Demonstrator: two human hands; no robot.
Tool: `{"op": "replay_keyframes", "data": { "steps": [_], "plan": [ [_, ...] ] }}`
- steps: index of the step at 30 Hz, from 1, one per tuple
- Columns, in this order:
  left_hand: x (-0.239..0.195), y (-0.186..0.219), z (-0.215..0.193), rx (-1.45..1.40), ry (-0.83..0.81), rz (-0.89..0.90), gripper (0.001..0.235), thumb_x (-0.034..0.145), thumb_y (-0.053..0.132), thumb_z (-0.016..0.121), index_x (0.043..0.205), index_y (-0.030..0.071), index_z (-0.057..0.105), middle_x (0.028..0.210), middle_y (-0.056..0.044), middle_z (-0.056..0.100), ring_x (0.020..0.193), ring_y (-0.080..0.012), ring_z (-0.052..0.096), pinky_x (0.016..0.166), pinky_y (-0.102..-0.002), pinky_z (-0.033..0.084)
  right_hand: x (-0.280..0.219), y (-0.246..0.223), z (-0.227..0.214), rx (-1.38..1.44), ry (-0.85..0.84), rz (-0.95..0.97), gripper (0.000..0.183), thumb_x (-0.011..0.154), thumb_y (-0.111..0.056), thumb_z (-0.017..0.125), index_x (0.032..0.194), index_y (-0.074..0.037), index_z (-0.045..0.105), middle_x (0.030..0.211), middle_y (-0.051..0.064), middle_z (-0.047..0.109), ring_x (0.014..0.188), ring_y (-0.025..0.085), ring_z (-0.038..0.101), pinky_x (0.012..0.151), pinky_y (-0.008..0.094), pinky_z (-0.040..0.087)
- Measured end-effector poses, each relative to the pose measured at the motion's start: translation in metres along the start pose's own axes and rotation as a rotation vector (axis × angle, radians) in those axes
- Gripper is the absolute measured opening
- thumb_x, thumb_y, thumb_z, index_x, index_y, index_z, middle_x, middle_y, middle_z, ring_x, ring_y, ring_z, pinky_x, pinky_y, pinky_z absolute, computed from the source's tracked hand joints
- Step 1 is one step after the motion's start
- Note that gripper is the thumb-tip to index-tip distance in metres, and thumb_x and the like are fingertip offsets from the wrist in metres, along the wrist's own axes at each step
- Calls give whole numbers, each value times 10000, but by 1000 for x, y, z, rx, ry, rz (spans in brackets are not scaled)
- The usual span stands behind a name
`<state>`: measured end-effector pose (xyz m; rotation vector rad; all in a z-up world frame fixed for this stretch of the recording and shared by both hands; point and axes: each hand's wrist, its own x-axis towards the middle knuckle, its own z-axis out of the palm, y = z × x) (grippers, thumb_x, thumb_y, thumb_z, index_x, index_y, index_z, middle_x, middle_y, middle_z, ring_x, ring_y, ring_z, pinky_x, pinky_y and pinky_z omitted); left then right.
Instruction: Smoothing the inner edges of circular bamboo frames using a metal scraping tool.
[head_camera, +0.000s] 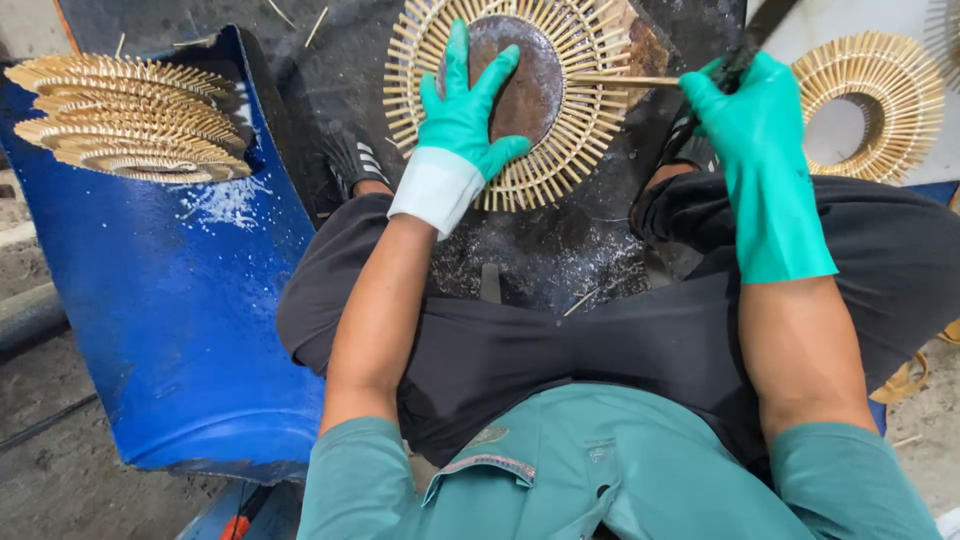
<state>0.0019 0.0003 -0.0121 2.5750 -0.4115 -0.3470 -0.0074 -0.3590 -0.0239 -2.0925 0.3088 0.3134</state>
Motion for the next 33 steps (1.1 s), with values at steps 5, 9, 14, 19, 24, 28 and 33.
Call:
{"op": "replay_keyframes", "data": {
  "steps": [5, 9, 14, 19, 24, 28, 33],
  "plan": [
    [-1, 6, -6, -13, -41, -29, 1084, 711, 483, 996, 1593, 361, 379, 1691, -201, -15, 1531, -533, 212, 1237, -633, 180, -23, -48, -10, 37, -63, 93, 215, 1044, -226, 765, 1073, -25, 693, 845, 86, 697, 702, 148, 666, 612, 295, 529],
    [1, 16, -9, -7, -68, -136, 1067, 732, 461, 975, 1598, 361, 361, 1696, -200, -43, 1500, -584, 176, 1223, -609, 237, -75, -104, -22, 347, -125, 270, 272, 994, -282, 713, 1155, -66, 671, 894, 36, 741, 714, 92, 683, 557, 245, 523],
    [2, 12, -2, -18, -35, -107, 1087, 734, 470, 978, 1605, 356, 338, 1682, -205, -64, 1499, -566, 211, 1219, -648, 202, -146, -110, -11, 438, -325, 409, 390, 957, -252, 676, 1268, -18, 664, 836, 92, 748, 550, 124, 604, 463, 265, 459],
    [0, 15, -3, -14, 18, -71, 1066, 770, 461, 964, 1611, 359, 317, 1681, -217, -79, 1503, -566, 238, 1215, -656, 211, -165, -90, 18, 464, -315, 482, 434, 965, -268, 633, 1333, -37, 635, 824, 94, 745, 451, 129, 558, 422, 261, 457],
    [3, 30, -15, 1, -133, -249, 1046, 750, 474, 941, 1592, 403, 325, 1694, -154, -74, 1479, -627, 154, 1195, -608, 261, -165, -94, 19, 537, -379, 535, 435, 965, -274, 628, 1327, -34, 646, 807, 107, 736, 415, 133, 514, 385, 267, 403],
    [0, 6, 5, -42, 26, -49, 1059, 786, 460, 954, 1626, 345, 319, 1679, -211, -103, 1494, -574, 254, 1214, -694, 196, -160, -84, 18, 572, -395, 536, 444, 968, -285, 618, 1331, -31, 650, 803, 105, 728, 425, 124, 523, 385, 263, 410],
    [-6, 28, -22, -61, -82, -168, 1000, 794, 415, 937, 1611, 369, 362, 1734, -170, -32, 1502, -596, 175, 1262, -595, 236, -161, -87, 19, 512, -390, 539, 456, 968, -327, 626, 1326, -46, 663, 801, 95, 730, 426, 116, 515, 391, 253, 406]
  ]
}}
